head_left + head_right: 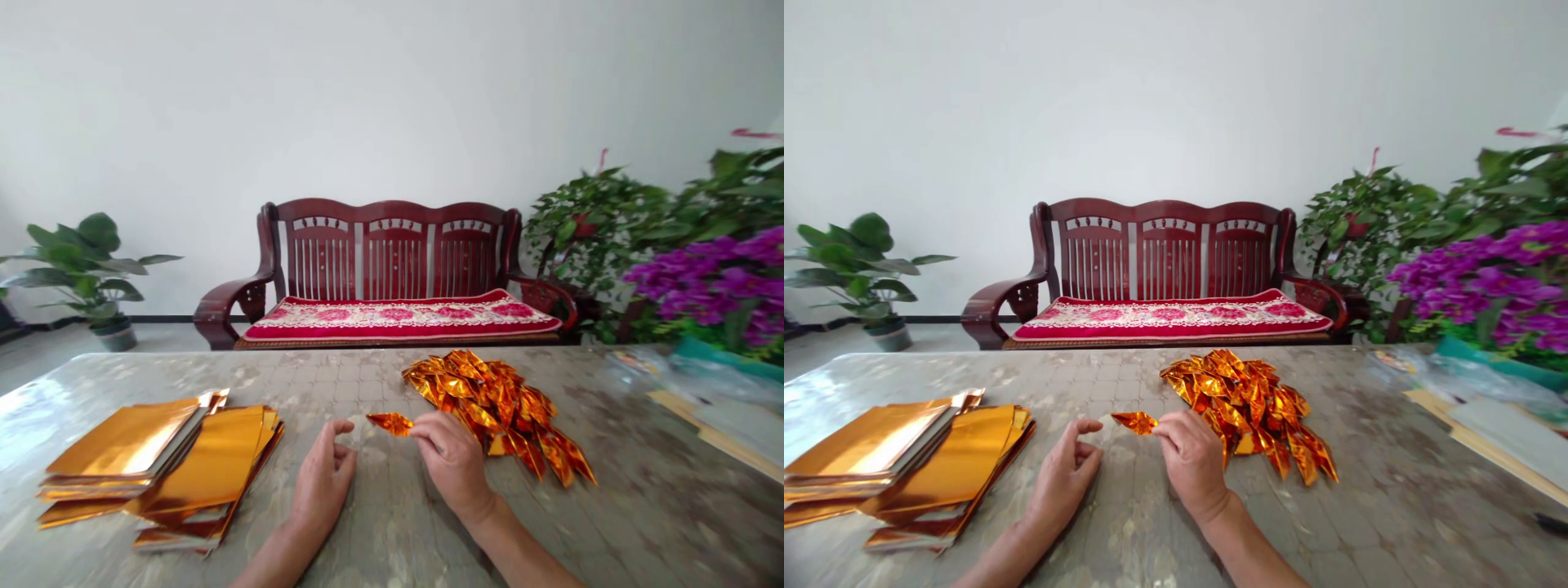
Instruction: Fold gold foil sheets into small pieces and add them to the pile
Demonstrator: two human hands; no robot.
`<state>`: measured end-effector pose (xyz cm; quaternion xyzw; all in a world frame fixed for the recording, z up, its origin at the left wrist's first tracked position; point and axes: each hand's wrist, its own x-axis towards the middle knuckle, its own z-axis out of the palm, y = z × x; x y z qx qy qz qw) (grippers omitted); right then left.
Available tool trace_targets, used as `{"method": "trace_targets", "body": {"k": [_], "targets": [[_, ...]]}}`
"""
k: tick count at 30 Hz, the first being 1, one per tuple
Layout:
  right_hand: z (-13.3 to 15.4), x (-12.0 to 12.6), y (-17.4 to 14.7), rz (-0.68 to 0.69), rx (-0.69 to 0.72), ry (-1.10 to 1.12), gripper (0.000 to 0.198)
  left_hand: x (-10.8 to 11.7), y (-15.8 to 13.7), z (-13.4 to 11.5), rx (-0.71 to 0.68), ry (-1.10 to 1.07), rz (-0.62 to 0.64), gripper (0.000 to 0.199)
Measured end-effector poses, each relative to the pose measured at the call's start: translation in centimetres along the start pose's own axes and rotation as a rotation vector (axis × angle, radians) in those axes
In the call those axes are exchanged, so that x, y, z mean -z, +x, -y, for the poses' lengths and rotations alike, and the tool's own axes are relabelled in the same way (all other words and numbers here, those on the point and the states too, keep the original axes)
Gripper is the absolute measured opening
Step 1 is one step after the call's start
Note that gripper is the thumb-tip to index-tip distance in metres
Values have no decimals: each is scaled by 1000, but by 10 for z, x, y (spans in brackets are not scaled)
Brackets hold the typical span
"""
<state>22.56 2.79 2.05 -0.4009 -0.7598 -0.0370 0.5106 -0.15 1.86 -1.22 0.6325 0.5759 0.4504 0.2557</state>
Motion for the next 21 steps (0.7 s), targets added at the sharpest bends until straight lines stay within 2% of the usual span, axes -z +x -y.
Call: {"method": "trace_targets", "body": {"k": [6, 12, 16, 21], "targets": [[-5, 19, 20, -39, -75, -184, 14, -1, 3, 3, -27, 63, 48, 27], [-45, 55, 40, -137, -170, -341, 12, -2, 4, 10, -62, 120, 77, 26], [-74, 83, 43, -192, -314, -436, 20, -2, 3, 11, -93, 151, 78, 24], [-93, 112, 42, -206, -559, -462, 24, -1, 3, 9, -137, 161, 89, 22]]}}
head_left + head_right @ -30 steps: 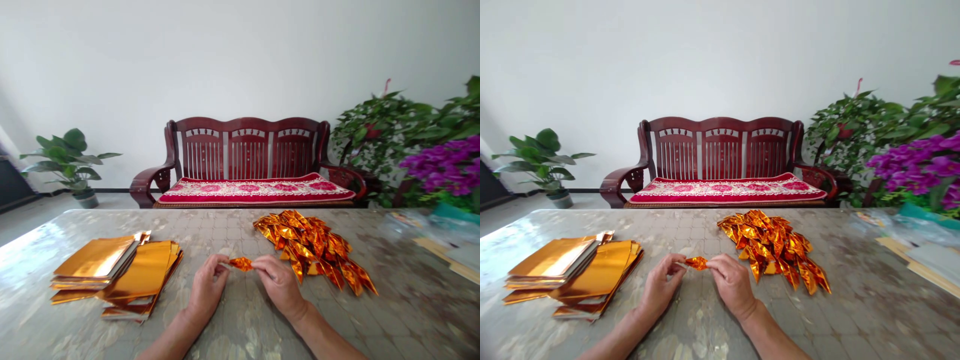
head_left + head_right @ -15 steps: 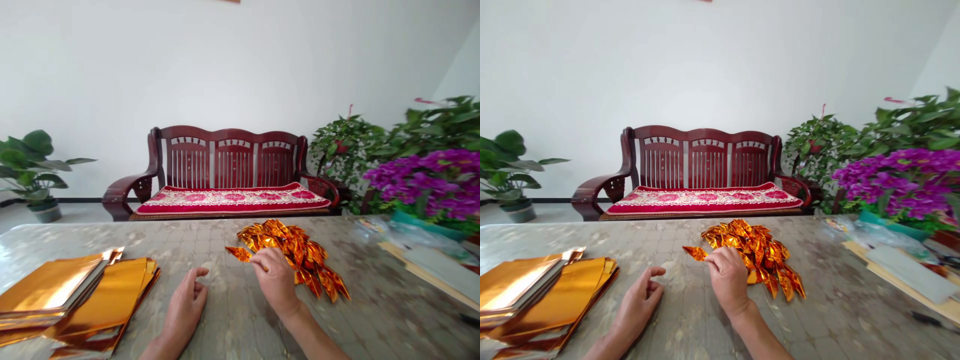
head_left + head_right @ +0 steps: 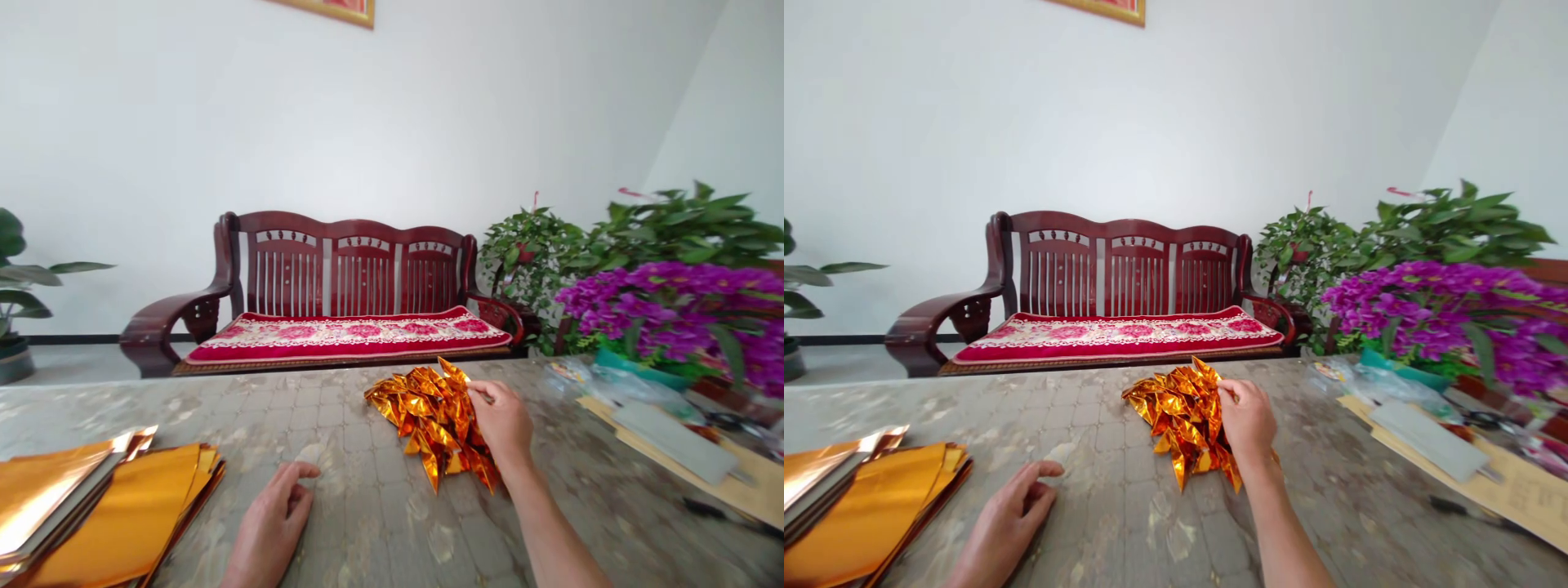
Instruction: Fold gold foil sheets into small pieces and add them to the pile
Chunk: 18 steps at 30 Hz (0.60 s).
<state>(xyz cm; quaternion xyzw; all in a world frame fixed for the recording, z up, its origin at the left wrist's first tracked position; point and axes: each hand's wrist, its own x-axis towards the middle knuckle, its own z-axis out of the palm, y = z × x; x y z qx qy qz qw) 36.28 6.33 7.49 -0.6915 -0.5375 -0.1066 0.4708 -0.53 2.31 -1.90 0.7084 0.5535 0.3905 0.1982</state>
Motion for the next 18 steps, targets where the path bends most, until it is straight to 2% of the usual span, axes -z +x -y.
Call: {"method": "trace_targets", "body": {"k": [9, 18], "targets": [[-31, 17, 15, 12, -180, -113, 26, 0, 2, 8, -101, 19, 21, 18], [-39, 17, 11, 62, -224, -165, 23, -2, 6, 21, -164, 55, 54, 20]]}}
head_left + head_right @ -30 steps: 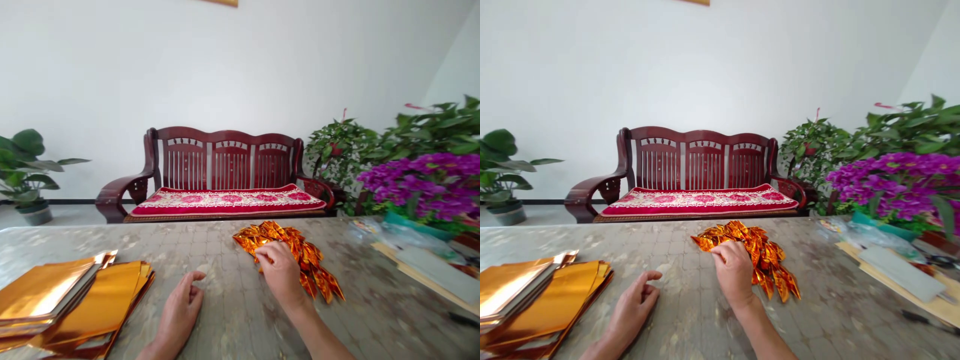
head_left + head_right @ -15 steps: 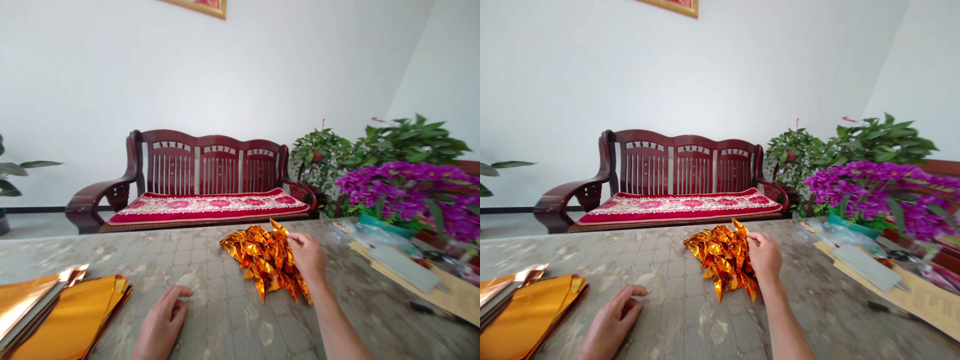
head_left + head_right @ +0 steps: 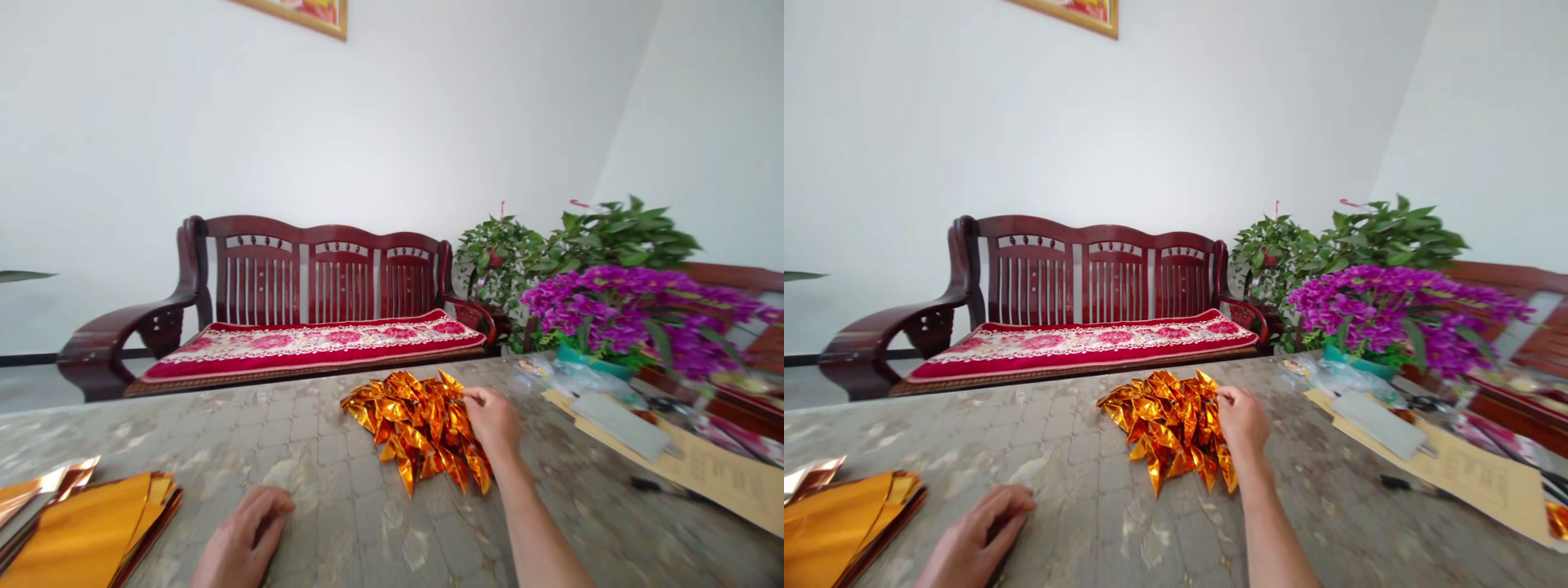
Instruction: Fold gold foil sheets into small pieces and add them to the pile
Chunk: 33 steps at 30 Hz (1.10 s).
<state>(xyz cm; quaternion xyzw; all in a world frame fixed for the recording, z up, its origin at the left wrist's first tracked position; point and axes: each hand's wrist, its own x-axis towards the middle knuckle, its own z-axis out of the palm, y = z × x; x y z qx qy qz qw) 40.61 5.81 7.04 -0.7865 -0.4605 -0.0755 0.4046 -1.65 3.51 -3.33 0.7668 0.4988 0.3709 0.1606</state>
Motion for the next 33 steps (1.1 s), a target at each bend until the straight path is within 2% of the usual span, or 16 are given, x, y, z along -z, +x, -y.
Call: {"method": "trace_targets", "body": {"k": [7, 10, 15, 19, 33], "targets": [[-2, 1, 2, -1, -13, 28, 24, 3, -1, -8, 8, -16, 33, 20], [6, -6, -2, 6, 53, 93, 26, 3, 0, -12, 11, -33, 41, 20], [18, -22, -11, 92, 205, 141, 23, 5, -1, -17, 18, -56, 48, 18], [22, -29, -17, 129, 280, 124, 20, 6, -1, -20, 24, -71, 47, 18], [24, -41, -29, 119, 484, -31, 24, 6, -1, -22, 38, -62, 64, 19]]}}
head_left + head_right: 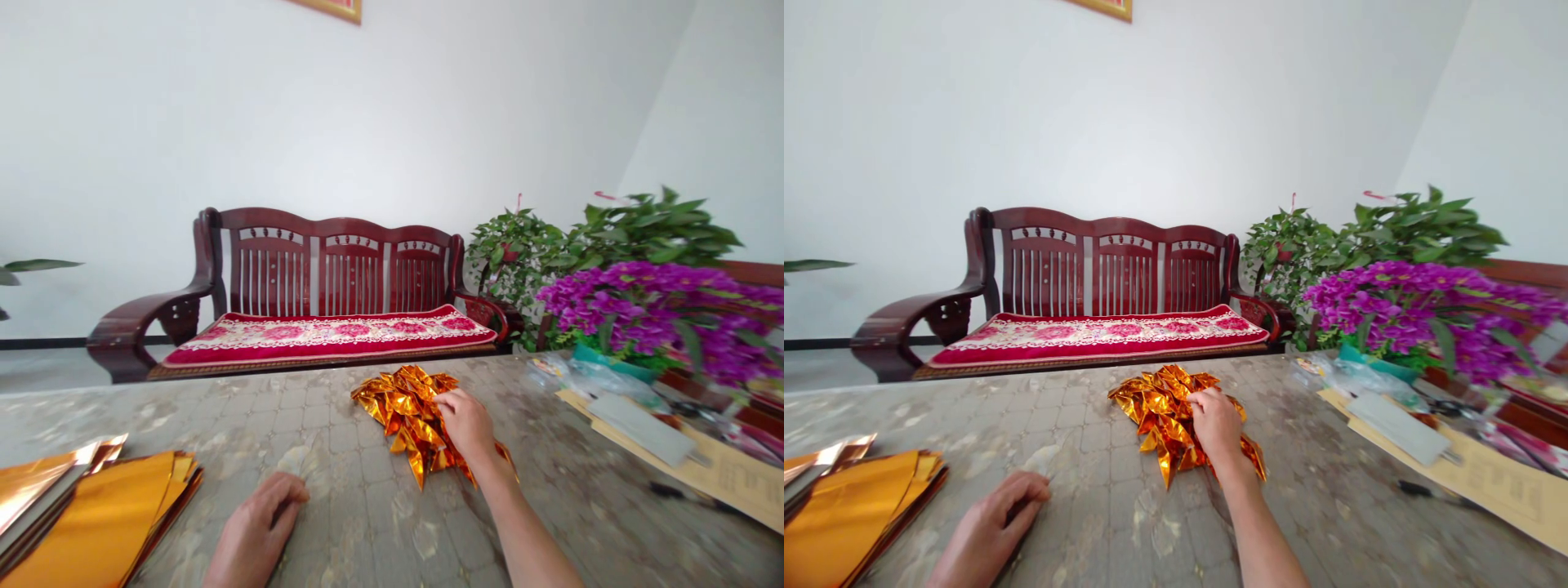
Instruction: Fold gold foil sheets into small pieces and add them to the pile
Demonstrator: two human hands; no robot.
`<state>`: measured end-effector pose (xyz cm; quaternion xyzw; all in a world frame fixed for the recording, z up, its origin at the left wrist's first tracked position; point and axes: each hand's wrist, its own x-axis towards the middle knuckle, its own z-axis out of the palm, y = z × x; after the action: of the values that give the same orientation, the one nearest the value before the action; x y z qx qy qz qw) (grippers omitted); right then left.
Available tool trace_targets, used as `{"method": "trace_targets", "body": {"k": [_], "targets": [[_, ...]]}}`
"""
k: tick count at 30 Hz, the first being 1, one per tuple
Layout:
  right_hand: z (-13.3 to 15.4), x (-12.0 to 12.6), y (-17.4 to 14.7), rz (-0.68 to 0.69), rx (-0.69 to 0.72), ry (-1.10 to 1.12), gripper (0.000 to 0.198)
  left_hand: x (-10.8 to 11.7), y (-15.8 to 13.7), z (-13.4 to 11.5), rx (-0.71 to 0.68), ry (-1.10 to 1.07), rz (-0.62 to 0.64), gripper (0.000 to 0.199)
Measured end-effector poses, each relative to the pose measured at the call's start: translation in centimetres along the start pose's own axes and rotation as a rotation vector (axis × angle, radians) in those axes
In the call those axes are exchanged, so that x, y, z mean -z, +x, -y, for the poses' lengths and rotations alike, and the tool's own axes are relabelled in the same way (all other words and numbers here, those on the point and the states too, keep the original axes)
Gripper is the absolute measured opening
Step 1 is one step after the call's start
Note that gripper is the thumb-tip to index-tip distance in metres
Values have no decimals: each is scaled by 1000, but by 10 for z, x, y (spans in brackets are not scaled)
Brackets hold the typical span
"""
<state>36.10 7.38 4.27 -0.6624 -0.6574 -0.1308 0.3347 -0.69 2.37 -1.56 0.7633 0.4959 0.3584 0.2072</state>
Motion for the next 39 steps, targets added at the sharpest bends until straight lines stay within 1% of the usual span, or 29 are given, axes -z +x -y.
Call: {"method": "trace_targets", "body": {"k": [5, 9, 17, 19, 22, 28, 33, 39], "targets": [[0, 1, -2, 11, 55, -75, 26, 0, -1, -1, 2, -1, 7, 19], [0, 2, -2, 14, 70, -139, 29, 0, 0, -1, -1, -4, 26, 18], [1, 11, 2, 26, 13, -227, 27, 0, 0, 0, -5, 11, 34, 18], [4, 16, 3, 57, -25, -254, 26, 0, 0, 0, 1, 15, 40, 18], [10, 25, 6, 139, -71, -297, 25, 0, 0, -1, 11, 9, 41, 18], [18, 30, 6, 272, -86, -352, 29, -1, 1, 0, 21, -10, 47, 17], [17, 28, 4, 303, -98, -363, 28, -1, -1, -1, 26, -7, 55, 18], [20, 23, 3, 301, -116, -366, 27, 1, 0, -3, 35, -2, 64, 18]]}}
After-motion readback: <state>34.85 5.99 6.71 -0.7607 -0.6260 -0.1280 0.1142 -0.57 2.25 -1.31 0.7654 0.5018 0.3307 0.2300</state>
